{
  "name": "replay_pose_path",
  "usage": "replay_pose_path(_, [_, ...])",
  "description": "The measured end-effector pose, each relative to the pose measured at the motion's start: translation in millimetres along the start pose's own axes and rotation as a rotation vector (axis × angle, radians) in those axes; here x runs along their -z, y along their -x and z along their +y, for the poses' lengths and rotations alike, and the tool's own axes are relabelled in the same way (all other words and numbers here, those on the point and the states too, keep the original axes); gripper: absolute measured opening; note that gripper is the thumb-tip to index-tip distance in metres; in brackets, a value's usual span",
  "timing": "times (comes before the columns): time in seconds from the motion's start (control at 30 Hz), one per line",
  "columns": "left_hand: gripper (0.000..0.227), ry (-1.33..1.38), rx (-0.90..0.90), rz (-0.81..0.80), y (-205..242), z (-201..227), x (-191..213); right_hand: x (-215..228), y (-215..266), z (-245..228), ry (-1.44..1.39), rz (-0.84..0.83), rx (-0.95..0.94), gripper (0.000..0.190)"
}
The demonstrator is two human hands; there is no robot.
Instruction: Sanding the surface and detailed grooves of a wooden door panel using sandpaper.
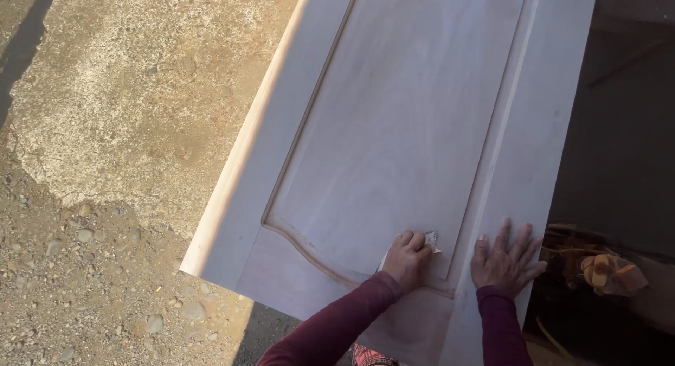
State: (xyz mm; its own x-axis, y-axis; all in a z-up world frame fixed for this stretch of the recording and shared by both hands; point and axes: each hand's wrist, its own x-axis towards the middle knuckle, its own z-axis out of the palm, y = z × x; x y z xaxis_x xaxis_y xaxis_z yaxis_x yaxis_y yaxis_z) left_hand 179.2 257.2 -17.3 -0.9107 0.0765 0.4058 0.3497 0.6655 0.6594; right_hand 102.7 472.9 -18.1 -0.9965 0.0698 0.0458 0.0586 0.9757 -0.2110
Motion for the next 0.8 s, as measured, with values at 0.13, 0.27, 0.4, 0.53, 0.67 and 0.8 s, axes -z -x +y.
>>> replay_pose_path(0.13, [0.013, -0.060, 0.120, -0.178, 29.8, 33.8, 48.9, 11.8, 58.6, -7.4, -0.019, -0.013, -0.017, 0.074])
replay_pose_path(0.27, [0.028, -0.172, -0.103, -0.188, 45.1, 74.1, 91.3, 18.7, 102.2, -17.1, -0.034, 0.036, 0.057, 0.077])
replay_pose_path(0.4, [0.036, -0.027, -0.145, -0.041, 52.9, 107.5, 150.1, 1.5, 140.1, -15.0, -0.042, 0.054, 0.059, 0.070])
replay_pose_path(0.53, [0.035, -0.124, -0.095, 0.058, 68.8, 46.1, 211.2, 1.1, 185.4, -25.4, -0.013, 0.092, 0.078, 0.070])
replay_pose_path(0.67, [0.040, -0.325, 0.003, 0.008, 118.9, -31.7, 228.2, 6.4, 220.1, -29.3, 0.008, 0.093, 0.100, 0.069])
replay_pose_path(0.8, [0.052, -0.263, 0.036, 0.022, 183.1, -34.6, 167.7, 8.2, 237.0, -31.9, 0.010, 0.094, 0.104, 0.068])
